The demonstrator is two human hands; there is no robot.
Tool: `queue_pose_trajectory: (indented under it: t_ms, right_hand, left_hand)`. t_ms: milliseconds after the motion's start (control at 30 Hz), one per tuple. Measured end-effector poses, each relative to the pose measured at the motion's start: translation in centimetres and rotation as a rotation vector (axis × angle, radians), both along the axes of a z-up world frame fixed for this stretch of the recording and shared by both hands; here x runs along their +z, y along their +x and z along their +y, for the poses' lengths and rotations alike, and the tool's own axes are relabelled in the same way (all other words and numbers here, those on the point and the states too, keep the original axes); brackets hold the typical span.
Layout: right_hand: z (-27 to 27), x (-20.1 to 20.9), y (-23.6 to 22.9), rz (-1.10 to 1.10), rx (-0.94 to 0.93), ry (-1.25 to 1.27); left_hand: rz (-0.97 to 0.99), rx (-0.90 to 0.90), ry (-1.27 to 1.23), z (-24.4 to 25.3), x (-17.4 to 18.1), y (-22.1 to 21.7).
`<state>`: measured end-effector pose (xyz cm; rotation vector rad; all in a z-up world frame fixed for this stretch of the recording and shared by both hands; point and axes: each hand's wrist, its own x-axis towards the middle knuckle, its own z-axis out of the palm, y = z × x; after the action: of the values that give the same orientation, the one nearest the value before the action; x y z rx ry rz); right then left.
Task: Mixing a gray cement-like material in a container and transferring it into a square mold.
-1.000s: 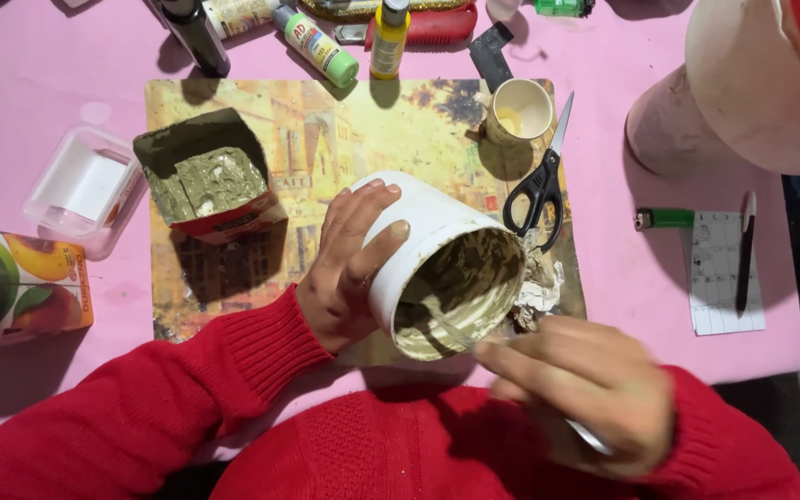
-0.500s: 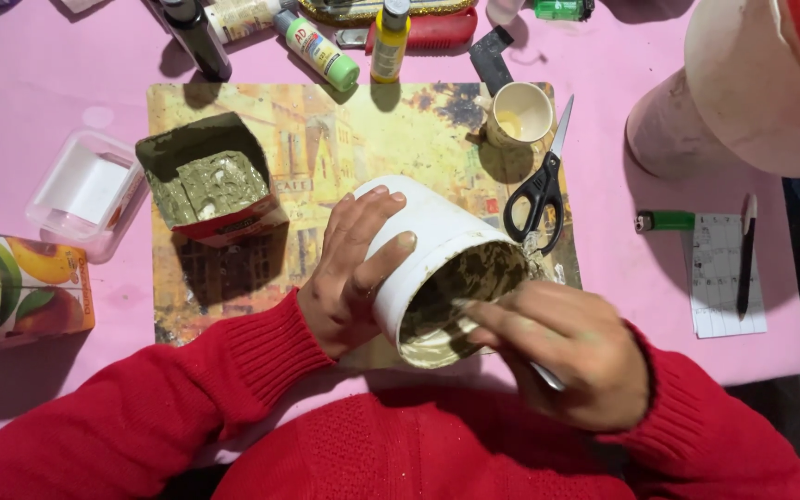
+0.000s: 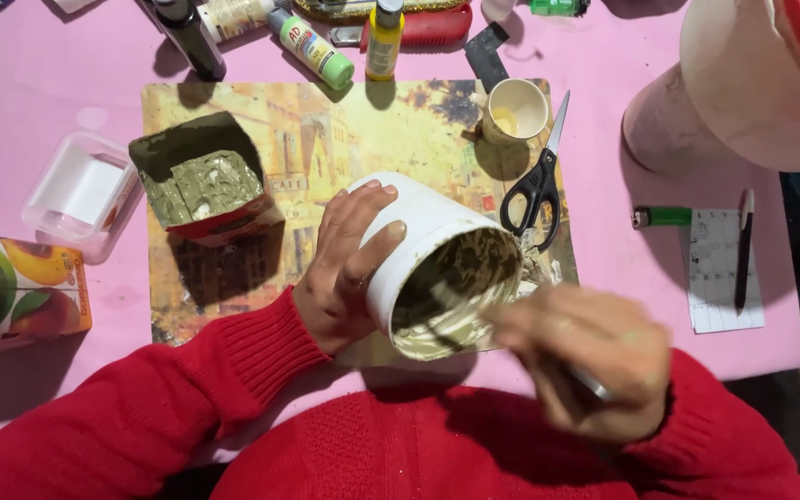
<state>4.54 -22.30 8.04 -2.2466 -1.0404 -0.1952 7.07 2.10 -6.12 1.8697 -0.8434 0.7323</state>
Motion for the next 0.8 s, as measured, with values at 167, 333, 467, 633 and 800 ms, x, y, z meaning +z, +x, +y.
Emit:
queue_pose_trajectory:
  t_ms: [167, 333, 467, 633, 800]
  right_hand:
    - [1.3, -0.5, 0.1, 0.06, 0.083, 0.009]
    - [1.5, -0.7, 1.1, -0.136, -0.117, -0.022]
    - [1.6, -1.6, 2.0, -0.131, 0.184, -0.003]
    - [-0.6, 0.5, 2.0, 0.043, 0.355, -0.054]
    - [0.1, 0.0, 1.5, 0.055, 0.275, -0.067]
  left_hand:
    - [0.014, 0.002, -0.002, 0.1, -0.4, -0.2]
    - [-0.004, -0.009, 0.005, -0.1, 0.0, -0.1]
    - [0.027, -0.01, 0.002, 0.5, 0.2, 0.0]
    - [0.062, -0.05, -0.031, 0.5, 0.3, 0.2]
    - [0.051, -0.049, -0.031, 0.4, 0.3, 0.2]
